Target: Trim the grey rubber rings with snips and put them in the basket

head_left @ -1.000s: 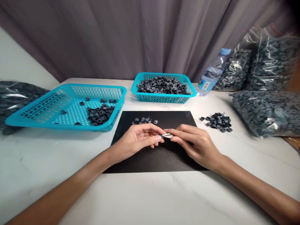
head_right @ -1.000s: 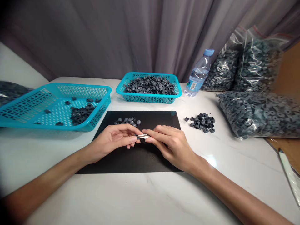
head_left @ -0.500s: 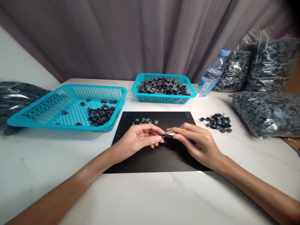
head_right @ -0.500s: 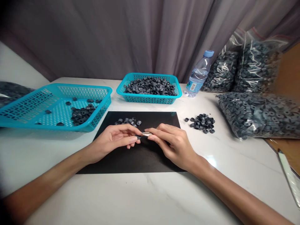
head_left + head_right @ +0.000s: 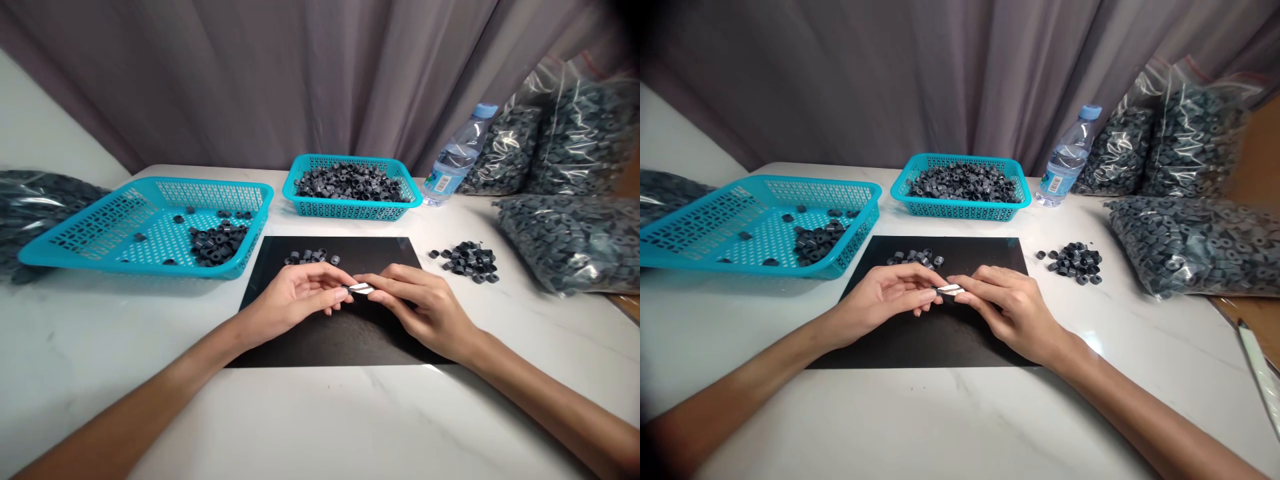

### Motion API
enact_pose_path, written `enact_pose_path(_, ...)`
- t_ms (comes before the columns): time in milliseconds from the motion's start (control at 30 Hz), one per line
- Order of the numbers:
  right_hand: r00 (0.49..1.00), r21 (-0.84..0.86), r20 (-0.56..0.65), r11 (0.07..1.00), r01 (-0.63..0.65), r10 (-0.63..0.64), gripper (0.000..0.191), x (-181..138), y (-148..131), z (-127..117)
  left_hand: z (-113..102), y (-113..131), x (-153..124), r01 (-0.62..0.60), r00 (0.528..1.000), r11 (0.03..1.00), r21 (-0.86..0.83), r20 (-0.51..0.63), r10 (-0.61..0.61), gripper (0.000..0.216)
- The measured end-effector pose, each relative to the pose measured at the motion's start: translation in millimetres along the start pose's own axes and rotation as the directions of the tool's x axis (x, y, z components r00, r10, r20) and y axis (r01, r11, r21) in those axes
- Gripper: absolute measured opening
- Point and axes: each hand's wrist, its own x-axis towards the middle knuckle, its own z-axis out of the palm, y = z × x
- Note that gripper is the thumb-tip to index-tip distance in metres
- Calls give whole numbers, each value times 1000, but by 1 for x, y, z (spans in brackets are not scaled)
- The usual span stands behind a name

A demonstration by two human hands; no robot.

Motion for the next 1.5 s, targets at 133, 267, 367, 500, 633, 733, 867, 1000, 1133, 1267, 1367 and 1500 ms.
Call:
enact_pose_path(133,1000,6,3,1000,0,0,31,0,0,0,0,0,0,0,1000,1000,9,0,0,16)
enact_pose_path(267,1000,10,18,1000,-8,8,31,0,0,0,0,1,-1,6,1000,1000,27,-4,-6,16)
enact_pose_path(367,1000,10,20,1000,-3,3,31,-1,1,0,1,2,-1,2,1000,1000,24,-5,-2,15)
enact_pose_path(500,1000,-2,22,1000,2,-2,29,-1,1,0,1,2,-1,6,1000,1000,24,-2,-6,15)
enact_pose_path(633,1000,-3,25,1000,0,0,29,-1,1,0,0,1,0,4,1000,1000,31,-1,-4,15)
enact_pose_path(733,1000,-1,23,1000,-5,5,29,-1,1,0,0,0,0,2,1000,999,32,4,-2,16)
enact_pose_path(867,1000,0,20,1000,-12,12,27,0,0,0,0,0,0,1,1000,1000,30,2,-1,16)
enact_pose_path(1000,1000,6,8,1000,-9,9,27,0,0,0,-1,-1,-1,2,1000,1000,18,6,-2,15)
enact_pose_path(1133,1000,13,0,1000,-25,25,29,0,0,-1,-1,-2,-1,0,1000,1000,1,2,0,14)
enact_pose_path(1267,999,29,4,998,-52,52,28,1,0,-2,-1,-1,0,0,1000,1000,-3,-3,0,14)
enact_pose_path(1367,999,38,9,998,-40,39,26,1,-1,-2,-1,-1,0,-2,1000,1000,4,4,2,15)
enact_pose_path(1500,999,27,2,999,-33,33,26,1,-2,-2,0,0,-1,0,1000,1000,0,0,0,15)
